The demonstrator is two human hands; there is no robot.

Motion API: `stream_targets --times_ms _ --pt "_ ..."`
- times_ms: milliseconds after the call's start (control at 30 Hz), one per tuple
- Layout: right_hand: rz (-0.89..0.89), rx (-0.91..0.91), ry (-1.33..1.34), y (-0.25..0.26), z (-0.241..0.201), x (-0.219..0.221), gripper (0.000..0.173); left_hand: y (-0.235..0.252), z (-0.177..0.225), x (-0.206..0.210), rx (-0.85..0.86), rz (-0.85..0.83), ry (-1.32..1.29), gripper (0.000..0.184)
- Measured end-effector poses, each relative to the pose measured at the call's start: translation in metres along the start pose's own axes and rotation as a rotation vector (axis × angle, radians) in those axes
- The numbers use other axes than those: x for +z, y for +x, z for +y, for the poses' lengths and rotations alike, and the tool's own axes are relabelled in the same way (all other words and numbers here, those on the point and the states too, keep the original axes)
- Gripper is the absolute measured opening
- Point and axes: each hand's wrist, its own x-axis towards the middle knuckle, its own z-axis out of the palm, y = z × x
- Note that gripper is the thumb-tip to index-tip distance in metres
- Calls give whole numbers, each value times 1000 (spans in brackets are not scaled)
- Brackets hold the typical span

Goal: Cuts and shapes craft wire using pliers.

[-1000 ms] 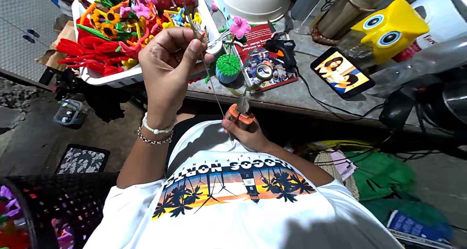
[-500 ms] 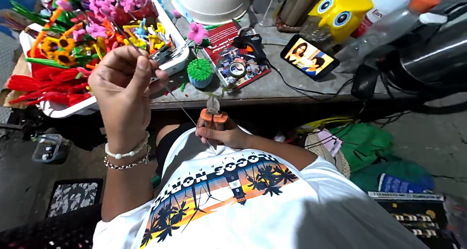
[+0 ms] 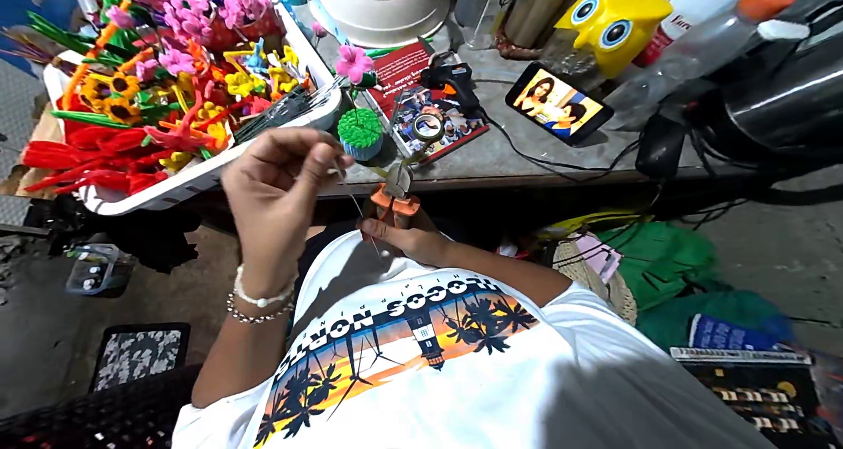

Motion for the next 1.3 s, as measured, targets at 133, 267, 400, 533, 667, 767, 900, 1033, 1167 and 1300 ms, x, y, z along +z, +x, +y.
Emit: stream_targets --times_ms 133,267,400,533,667,767,900,1033,1167,1300 --pt "41 -26 -7 0 -3 2 7 -14 -13 17 25 -15 26 14" --pt "212 -171 -100 0 3 -3 15 -19 -16 15 0 -18 45 15" --pt "282 -344 -108 10 -8 -16 23 -19 -18 18 -27 -79 50 16" --pt "312 -448 -86 19 -27 -20 27 -16 -23 26 -98 -176 2 15" --pt "354 -458 -62 31 -42 -24 22 -12 -27 30 -136 -228 -8 15" --pt "349 -446 -96 34 -45 -28 17 -13 -26 26 -162 -258 7 15" --pt "370 -426 -90 38 -47 -34 12 -20 -28 21 -220 -300 5 15" --pt "405 -422 -80 45 -50 -43 10 -28 -35 16 -305 -343 -21 16" --pt "433 -411 -111 48 -48 -47 11 -36 -36 10 -383 -377 -64 15" --pt "435 -416 -82 49 -43 -49 13 -43 -33 8 -432 -409 -118 20"
